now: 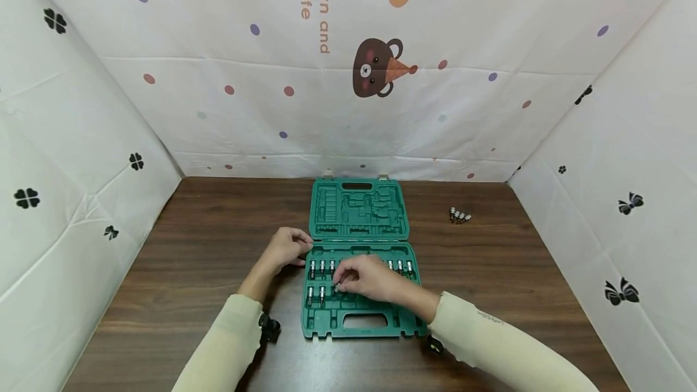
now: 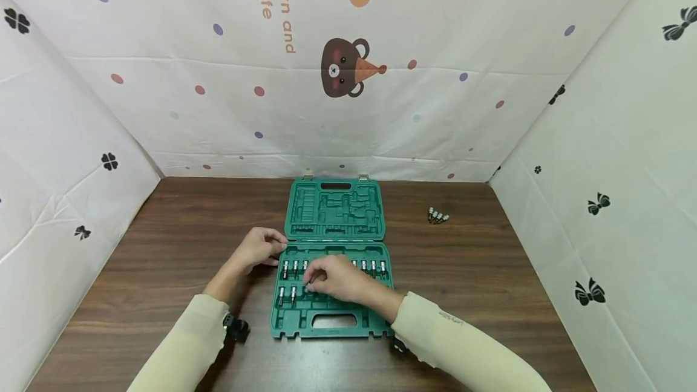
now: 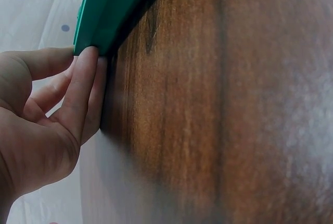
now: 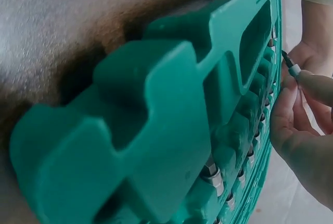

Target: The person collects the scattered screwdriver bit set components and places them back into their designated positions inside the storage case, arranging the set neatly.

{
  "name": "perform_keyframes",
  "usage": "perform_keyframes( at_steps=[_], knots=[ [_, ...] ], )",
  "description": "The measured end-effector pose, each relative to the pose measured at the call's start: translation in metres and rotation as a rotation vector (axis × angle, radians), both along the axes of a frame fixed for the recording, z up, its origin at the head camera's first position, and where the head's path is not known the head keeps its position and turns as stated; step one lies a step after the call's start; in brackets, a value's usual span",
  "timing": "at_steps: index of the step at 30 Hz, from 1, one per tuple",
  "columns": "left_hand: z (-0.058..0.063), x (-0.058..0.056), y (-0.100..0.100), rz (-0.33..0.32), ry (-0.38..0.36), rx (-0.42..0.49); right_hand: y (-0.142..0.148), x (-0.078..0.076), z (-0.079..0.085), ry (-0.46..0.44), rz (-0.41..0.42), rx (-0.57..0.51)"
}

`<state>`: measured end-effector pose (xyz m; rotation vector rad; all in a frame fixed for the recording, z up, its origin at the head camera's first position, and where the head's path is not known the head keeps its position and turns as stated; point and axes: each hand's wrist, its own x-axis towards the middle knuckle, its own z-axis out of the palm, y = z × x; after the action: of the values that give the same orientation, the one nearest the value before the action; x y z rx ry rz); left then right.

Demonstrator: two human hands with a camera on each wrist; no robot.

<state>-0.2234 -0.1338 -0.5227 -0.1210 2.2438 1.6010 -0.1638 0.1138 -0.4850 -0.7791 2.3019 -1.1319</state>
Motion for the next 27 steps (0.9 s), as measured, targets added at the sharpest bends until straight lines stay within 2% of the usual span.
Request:
perform_keyframes(
  at_steps=[7,14,22,27],
  knots=[
    [0.002,0.002,0.001,-0.003,-0.008,0.016,-0.006,0.003,0.000,0.163,0.088,0.080],
    [0.003,0.003,0.001,0.000,-0.002,0.018,-0.011,0.004,-0.002,0.171,0.087,0.118],
    [0.003,0.001,0.001,0.004,-0.010,0.013,-0.015,0.003,-0.006,0.247,0.098,0.167],
    [0.003,0.001,0.001,0.003,-0.016,0.014,-0.018,0.002,-0.007,0.249,0.074,0.197]
  ],
)
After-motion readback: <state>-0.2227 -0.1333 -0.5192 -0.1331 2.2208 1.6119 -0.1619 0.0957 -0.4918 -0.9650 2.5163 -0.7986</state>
